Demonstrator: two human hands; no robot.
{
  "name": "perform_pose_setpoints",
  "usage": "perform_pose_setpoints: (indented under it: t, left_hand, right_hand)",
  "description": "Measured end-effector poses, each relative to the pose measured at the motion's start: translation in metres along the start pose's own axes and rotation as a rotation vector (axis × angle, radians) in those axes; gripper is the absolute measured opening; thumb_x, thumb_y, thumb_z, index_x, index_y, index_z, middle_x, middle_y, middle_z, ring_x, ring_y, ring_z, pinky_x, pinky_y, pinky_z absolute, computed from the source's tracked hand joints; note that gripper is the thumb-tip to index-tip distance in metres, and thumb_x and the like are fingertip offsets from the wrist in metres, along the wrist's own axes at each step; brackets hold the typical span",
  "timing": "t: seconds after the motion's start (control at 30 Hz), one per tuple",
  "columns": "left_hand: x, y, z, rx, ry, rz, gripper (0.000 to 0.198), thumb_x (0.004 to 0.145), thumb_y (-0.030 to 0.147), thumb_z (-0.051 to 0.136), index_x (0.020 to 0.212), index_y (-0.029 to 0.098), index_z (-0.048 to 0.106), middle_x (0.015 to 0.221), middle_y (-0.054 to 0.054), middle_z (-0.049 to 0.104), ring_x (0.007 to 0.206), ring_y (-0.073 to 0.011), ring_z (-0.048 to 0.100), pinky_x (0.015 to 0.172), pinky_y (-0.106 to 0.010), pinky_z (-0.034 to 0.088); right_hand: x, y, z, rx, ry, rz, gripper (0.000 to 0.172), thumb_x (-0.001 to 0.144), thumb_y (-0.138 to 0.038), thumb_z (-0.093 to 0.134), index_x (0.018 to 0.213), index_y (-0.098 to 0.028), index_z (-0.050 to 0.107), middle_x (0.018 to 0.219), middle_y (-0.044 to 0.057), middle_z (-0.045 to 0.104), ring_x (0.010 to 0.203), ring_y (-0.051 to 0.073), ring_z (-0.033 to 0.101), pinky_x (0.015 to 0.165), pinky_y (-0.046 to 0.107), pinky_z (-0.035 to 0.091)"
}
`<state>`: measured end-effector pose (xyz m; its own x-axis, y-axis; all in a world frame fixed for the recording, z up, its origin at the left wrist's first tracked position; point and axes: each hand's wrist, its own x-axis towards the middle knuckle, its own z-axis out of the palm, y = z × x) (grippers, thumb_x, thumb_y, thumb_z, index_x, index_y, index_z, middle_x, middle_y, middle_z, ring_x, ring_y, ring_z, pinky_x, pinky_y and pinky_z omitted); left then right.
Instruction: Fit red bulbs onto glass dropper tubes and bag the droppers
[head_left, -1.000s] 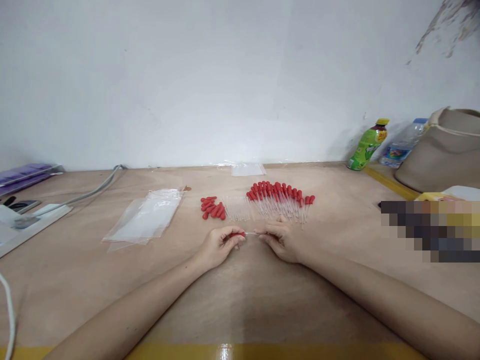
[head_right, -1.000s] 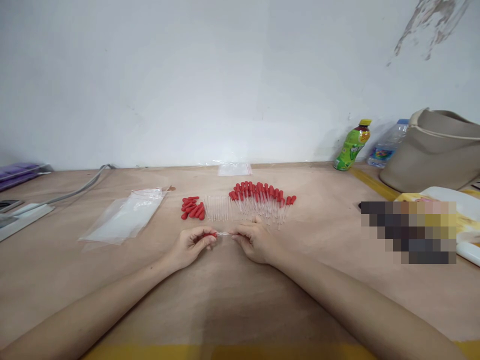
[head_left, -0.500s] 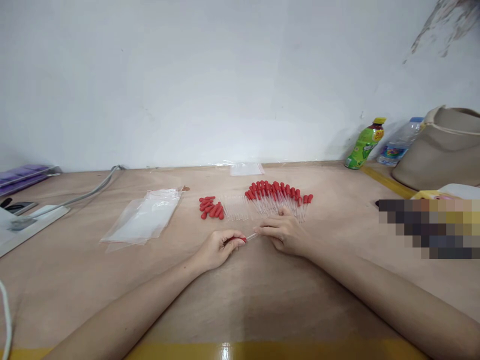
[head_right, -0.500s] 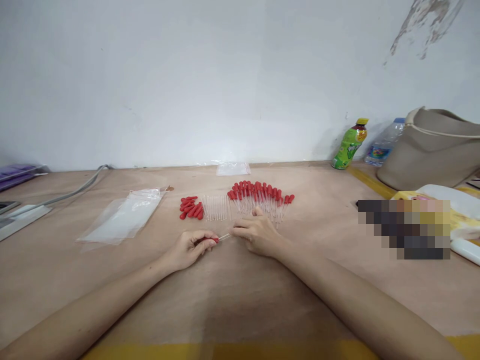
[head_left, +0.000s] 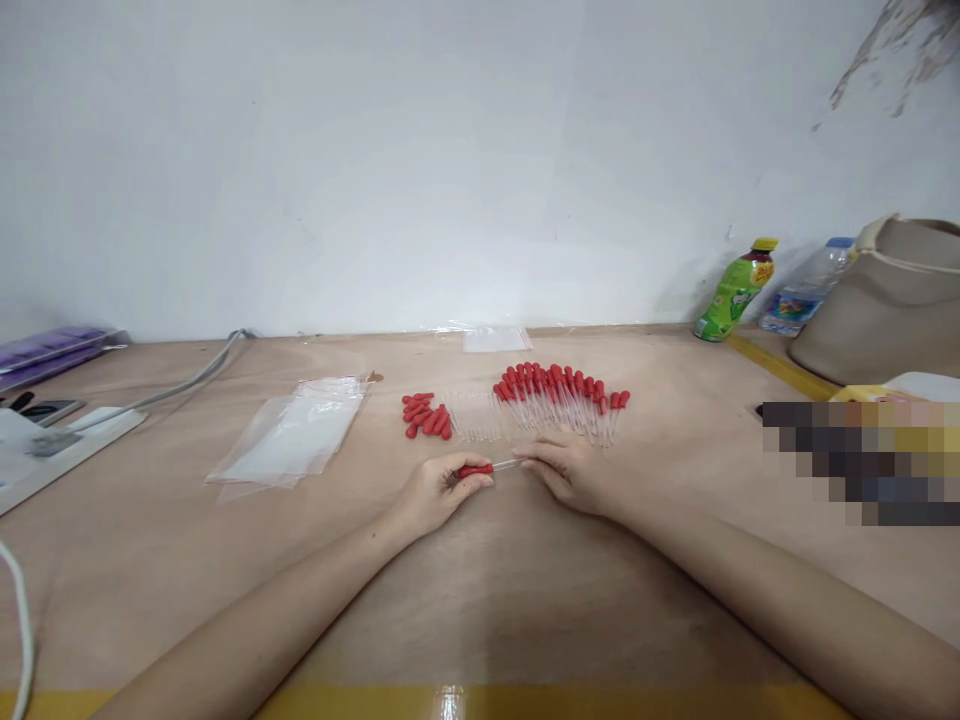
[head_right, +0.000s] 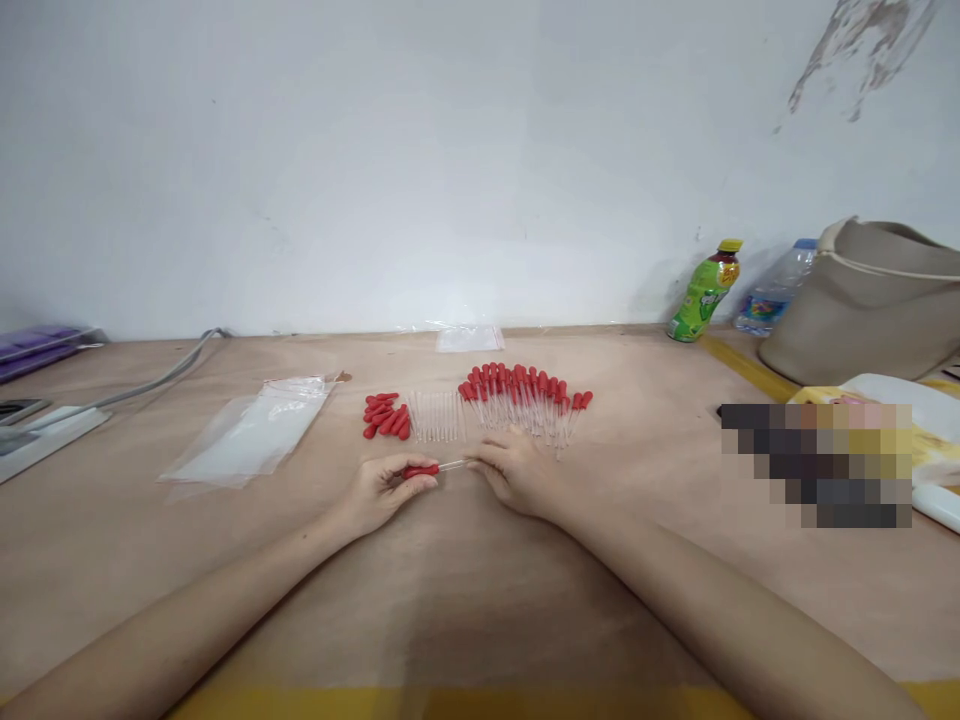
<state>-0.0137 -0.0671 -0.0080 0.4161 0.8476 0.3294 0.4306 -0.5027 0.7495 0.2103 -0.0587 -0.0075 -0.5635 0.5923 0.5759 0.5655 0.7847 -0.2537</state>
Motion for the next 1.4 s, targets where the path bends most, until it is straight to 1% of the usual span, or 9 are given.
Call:
perform_pose_setpoints:
  t: [0.13,0.37,0.5,0.73,0.93,1.1,1.27,1.33,1.4]
  left_hand:
    - [0.001,-0.001,-0.001,0.003,0.002,-0.016,0.02,0.077,0.032,0.057,0.089,0.017,0.063,0.083,-0.003,0.067,0.071,-0.0133,0.061,0.064,-0.023,0.049]
    - [0.0,-0.002,-0.001,0.043,-0.028,-0.036,0.021,0.076,0.031,0.058,0.089,0.015,0.065,0.081,-0.003,0.068,0.068,-0.0136,0.061,0.063,-0.023,0.049]
    - [-0.001,-0.002,-0.001,0.054,-0.045,-0.029,0.021,0.077,0.032,0.057,0.089,0.016,0.065,0.083,-0.003,0.068,0.07,-0.0139,0.062,0.063,-0.023,0.049]
    - [-0.003,-0.002,0.0,0.062,-0.068,0.003,0.02,0.077,0.03,0.056,0.09,0.016,0.064,0.084,-0.003,0.068,0.071,-0.0137,0.062,0.064,-0.023,0.049]
    - [-0.004,-0.002,0.0,0.053,-0.066,0.015,0.02,0.078,0.028,0.055,0.091,0.015,0.064,0.086,-0.004,0.068,0.074,-0.0148,0.062,0.068,-0.025,0.05]
    - [-0.004,-0.006,0.0,0.105,-0.062,0.073,0.019,0.079,0.027,0.055,0.091,0.017,0.064,0.088,-0.004,0.068,0.076,-0.0146,0.062,0.069,-0.025,0.05]
    - [0.003,-0.006,-0.01,0.172,-0.105,0.219,0.017,0.079,0.028,0.056,0.09,0.018,0.064,0.084,-0.003,0.067,0.074,-0.0138,0.061,0.068,-0.025,0.049]
    - [0.005,-0.009,-0.014,0.167,-0.09,0.215,0.022,0.077,0.03,0.058,0.095,0.018,0.062,0.082,-0.004,0.064,0.068,-0.0121,0.059,0.063,-0.023,0.049]
    - [0.007,-0.014,-0.017,0.153,-0.017,0.138,0.029,0.075,0.03,0.06,0.101,0.017,0.058,0.081,-0.003,0.06,0.06,-0.0096,0.055,0.057,-0.022,0.048]
  right_hand:
    - [-0.001,0.001,0.0,0.071,-0.005,0.123,0.016,0.085,-0.026,0.045,0.084,-0.018,0.059,0.075,0.004,0.06,0.072,0.014,0.051,0.064,0.026,0.038]
    - [0.001,-0.008,0.001,-0.069,-0.027,-0.022,0.021,0.085,-0.02,0.042,0.075,-0.016,0.06,0.066,0.003,0.059,0.059,0.013,0.045,0.063,0.028,0.033]
    - [0.004,-0.014,0.001,-0.06,-0.039,-0.015,0.022,0.084,-0.02,0.042,0.072,-0.015,0.059,0.063,0.002,0.058,0.058,0.012,0.044,0.061,0.027,0.031]
    - [0.006,-0.022,0.002,0.016,-0.13,0.136,0.027,0.084,-0.021,0.04,0.064,-0.016,0.056,0.059,0.002,0.055,0.058,0.012,0.044,0.062,0.025,0.032]
    - [0.011,-0.025,0.006,0.163,-0.212,0.29,0.029,0.082,-0.022,0.041,0.055,-0.015,0.05,0.053,-0.002,0.047,0.052,0.009,0.04,0.051,0.021,0.028]
    - [0.014,-0.022,0.012,0.332,-0.31,0.434,0.028,0.082,-0.025,0.039,0.059,-0.014,0.052,0.049,-0.004,0.042,0.048,0.007,0.036,0.047,0.019,0.026]
    - [0.021,-0.028,-0.004,0.421,-0.472,0.423,0.025,0.08,-0.026,0.042,0.062,-0.014,0.054,0.052,-0.003,0.048,0.047,0.007,0.04,0.047,0.019,0.03]
    - [0.021,-0.029,-0.014,0.486,-0.586,0.471,0.024,0.08,-0.027,0.044,0.06,-0.015,0.051,0.054,-0.002,0.052,0.045,0.007,0.044,0.046,0.018,0.032]
    - [0.021,-0.023,-0.023,0.594,-0.657,0.59,0.022,0.079,-0.03,0.045,0.063,-0.015,0.049,0.058,0.0,0.057,0.045,0.008,0.049,0.045,0.019,0.036]
